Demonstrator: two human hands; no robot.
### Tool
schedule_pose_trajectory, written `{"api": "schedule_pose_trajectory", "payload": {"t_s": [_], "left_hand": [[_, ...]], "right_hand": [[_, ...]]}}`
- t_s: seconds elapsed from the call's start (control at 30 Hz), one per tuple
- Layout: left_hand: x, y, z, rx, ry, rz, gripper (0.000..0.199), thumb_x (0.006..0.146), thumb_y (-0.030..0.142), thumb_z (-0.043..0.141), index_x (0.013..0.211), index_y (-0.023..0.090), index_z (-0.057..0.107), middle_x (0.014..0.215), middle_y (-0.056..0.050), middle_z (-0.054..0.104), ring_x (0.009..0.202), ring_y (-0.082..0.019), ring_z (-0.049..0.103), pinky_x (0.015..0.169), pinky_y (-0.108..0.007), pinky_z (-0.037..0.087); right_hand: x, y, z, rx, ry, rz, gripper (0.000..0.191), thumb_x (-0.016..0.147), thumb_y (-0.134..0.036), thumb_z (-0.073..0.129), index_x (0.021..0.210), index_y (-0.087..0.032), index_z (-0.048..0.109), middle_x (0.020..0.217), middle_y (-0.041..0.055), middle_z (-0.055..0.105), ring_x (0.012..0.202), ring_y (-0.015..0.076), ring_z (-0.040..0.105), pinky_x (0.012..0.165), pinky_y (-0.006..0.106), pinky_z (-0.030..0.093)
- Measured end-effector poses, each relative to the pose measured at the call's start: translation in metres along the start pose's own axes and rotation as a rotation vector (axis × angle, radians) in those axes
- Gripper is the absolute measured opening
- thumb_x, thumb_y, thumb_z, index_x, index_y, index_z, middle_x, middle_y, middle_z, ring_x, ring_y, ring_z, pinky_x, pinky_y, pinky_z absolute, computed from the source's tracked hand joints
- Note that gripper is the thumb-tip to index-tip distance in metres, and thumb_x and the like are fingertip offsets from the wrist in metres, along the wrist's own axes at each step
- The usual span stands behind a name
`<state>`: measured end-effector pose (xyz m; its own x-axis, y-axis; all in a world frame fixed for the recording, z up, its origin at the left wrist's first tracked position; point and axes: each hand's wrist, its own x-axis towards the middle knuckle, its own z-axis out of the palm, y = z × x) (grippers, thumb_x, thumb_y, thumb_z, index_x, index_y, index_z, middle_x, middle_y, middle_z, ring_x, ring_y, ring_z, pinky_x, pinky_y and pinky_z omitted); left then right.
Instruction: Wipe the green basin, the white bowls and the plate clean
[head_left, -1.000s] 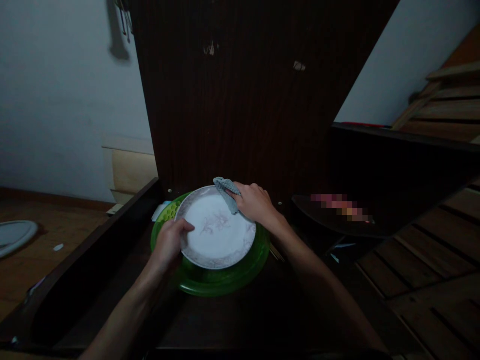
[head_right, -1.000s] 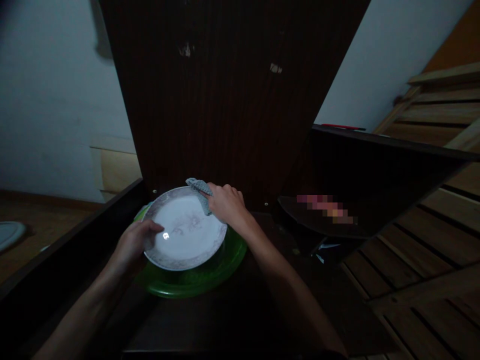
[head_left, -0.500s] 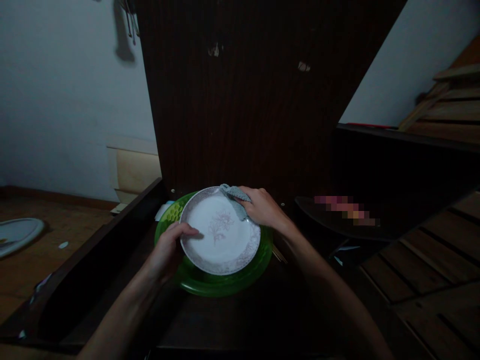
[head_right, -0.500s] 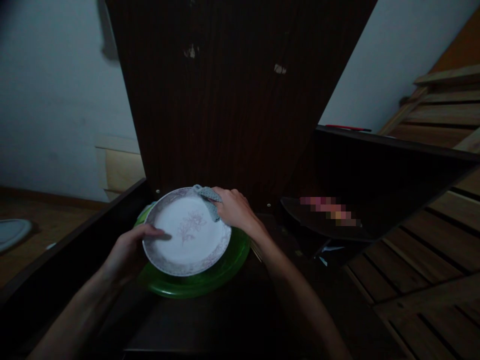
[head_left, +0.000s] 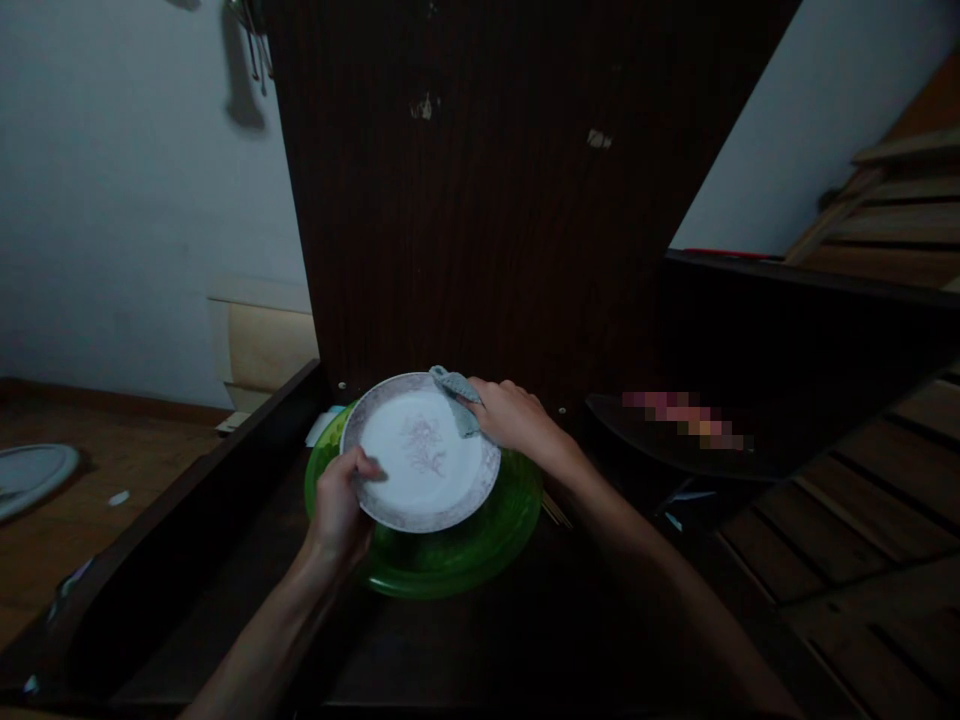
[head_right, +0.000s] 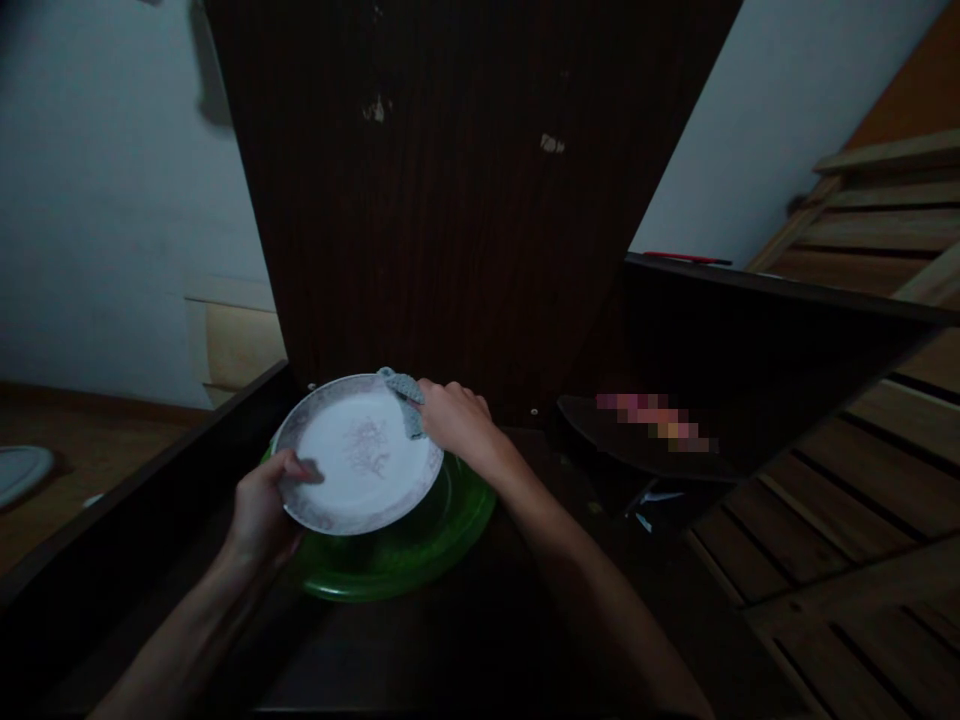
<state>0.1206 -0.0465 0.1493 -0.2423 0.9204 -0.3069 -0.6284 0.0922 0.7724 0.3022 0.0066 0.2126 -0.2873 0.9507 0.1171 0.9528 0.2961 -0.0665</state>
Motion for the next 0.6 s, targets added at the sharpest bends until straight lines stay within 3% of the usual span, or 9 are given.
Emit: {"api": "schedule_pose_trajectory", "payload": {"t_s": [0.1, 0.17, 0.37, 0.5, 0.6], "left_hand": [[0.000, -0.006, -0.004, -0.053, 0.058, 0.119, 0.009, 0.046, 0.018, 0.054, 0.054, 0.016, 0.057, 0.052, 0.002, 0.053, 0.050, -0.012, 0.050, 0.039, -0.017, 0.039], [-0.003, -0.007, -0.006, -0.046, 0.037, 0.124, 0.010, 0.047, 0.019, 0.057, 0.056, 0.017, 0.058, 0.052, 0.002, 0.052, 0.054, -0.014, 0.054, 0.039, -0.017, 0.040], [-0.019, 0.010, -0.002, 0.019, -0.179, -0.095, 0.027, 0.051, 0.019, 0.062, 0.076, 0.015, 0.071, 0.069, -0.006, 0.071, 0.073, -0.029, 0.070, 0.057, -0.034, 0.060], [-0.018, 0.021, 0.000, 0.069, -0.217, -0.235, 0.037, 0.051, 0.015, 0.061, 0.086, 0.012, 0.073, 0.067, -0.009, 0.073, 0.069, -0.031, 0.072, 0.057, -0.036, 0.061], [-0.014, 0.021, -0.001, 0.108, -0.227, -0.295, 0.043, 0.048, 0.013, 0.059, 0.088, 0.010, 0.073, 0.061, -0.009, 0.071, 0.061, -0.030, 0.070, 0.049, -0.035, 0.057]], "right_hand": [[-0.007, -0.002, 0.007, 0.095, 0.044, -0.003, 0.035, 0.102, -0.040, 0.036, 0.121, -0.023, 0.059, 0.111, 0.0133, 0.073, 0.100, 0.0289, 0.070, 0.074, 0.033, 0.045], [-0.011, -0.002, 0.009, 0.122, 0.063, 0.002, 0.033, 0.102, -0.034, 0.038, 0.126, -0.022, 0.057, 0.111, 0.0135, 0.073, 0.099, 0.0279, 0.070, 0.075, 0.032, 0.045], [-0.011, 0.014, -0.006, 0.163, 0.030, -0.139, 0.035, 0.096, -0.022, 0.046, 0.128, -0.026, 0.059, 0.112, 0.0066, 0.074, 0.100, 0.0232, 0.069, 0.078, 0.027, 0.044], [-0.012, 0.015, -0.020, 0.079, -0.058, -0.250, 0.039, 0.095, -0.022, 0.047, 0.131, -0.029, 0.059, 0.117, 0.0050, 0.073, 0.100, 0.0213, 0.069, 0.079, 0.026, 0.045], [-0.014, 0.007, -0.022, -0.030, -0.087, -0.246, 0.036, 0.096, -0.026, 0.044, 0.127, -0.026, 0.063, 0.112, 0.0078, 0.074, 0.096, 0.0236, 0.070, 0.077, 0.029, 0.046]]}}
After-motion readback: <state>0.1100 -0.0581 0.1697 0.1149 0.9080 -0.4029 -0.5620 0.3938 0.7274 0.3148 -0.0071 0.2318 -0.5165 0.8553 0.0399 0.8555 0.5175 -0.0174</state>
